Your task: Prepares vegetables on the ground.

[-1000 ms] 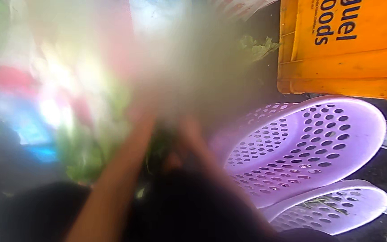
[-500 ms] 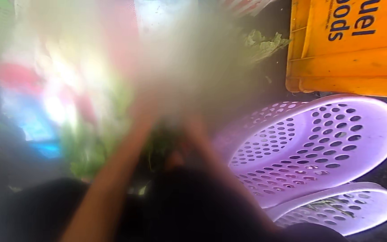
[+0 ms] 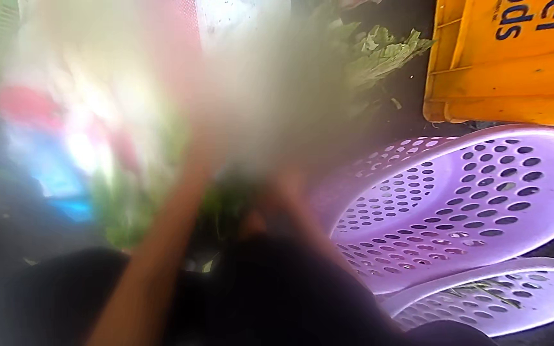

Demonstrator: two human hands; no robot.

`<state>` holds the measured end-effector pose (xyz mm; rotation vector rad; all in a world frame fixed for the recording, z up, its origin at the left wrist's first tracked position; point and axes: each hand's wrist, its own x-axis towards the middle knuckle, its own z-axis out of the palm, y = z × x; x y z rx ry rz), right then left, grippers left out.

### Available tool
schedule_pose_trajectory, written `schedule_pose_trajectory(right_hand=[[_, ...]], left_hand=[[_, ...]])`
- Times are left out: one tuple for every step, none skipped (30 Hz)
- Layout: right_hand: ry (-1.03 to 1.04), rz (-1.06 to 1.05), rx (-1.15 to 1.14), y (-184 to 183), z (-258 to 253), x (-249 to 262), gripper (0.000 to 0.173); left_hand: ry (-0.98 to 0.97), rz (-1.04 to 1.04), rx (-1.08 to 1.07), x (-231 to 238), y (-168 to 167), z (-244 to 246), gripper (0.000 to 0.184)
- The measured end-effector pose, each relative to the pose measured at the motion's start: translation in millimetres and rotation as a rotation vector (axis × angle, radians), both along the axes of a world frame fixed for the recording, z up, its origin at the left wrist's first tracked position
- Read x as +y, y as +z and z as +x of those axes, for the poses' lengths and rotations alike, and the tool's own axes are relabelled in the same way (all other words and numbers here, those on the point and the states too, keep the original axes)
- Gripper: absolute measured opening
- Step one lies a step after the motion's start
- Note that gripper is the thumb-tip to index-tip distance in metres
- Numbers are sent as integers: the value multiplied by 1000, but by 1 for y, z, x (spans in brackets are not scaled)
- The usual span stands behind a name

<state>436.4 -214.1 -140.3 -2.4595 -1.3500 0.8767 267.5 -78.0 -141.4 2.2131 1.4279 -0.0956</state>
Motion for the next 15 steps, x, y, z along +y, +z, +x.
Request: schedule_pose_trajectory(right_hand=[[8,6,4,0,0,1,31],[12,9,13,1,0,2,31],[14,10,24,2,1,1,31],[11,12,36,5,1,-1,31],[2,17,49,7,1,-1,31],[-6,34,57,8,2,1,31],[-14,42,67,9,2,4,32],[-19,40,71,11,2,4,33],[-18,39,70,11,2,4,33],[-9,52,61,11,2,4,33],[9,65,48,10,1,6,33],[38,72,34,8,-1,6,33],[70,72,16,7,-3,7,33],[100,62,-5,7,-5,7,32],[129,58,-30,7,-8,8,30]], left_hand=[[-19,36,10,-3,-8,0,20],[-11,28,-9,-3,-11,0,18],[35,-34,-54,-2,-11,-1,18],[121,-139,-131,-1,-9,-1,21],[242,-271,-246,2,-7,-2,24],[375,-413,-390,6,-4,-4,25],[521,-560,-538,12,-1,-4,25],[657,-678,-657,19,0,-2,23],[767,-741,-727,26,-1,2,22],[819,-752,-746,33,-2,6,21],[815,-705,-723,41,-3,10,21],[760,-616,-658,46,-5,13,23],[664,-511,-545,50,-6,17,25],[544,-389,-401,52,-8,20,27],[439,-261,-275,51,-12,23,28]])
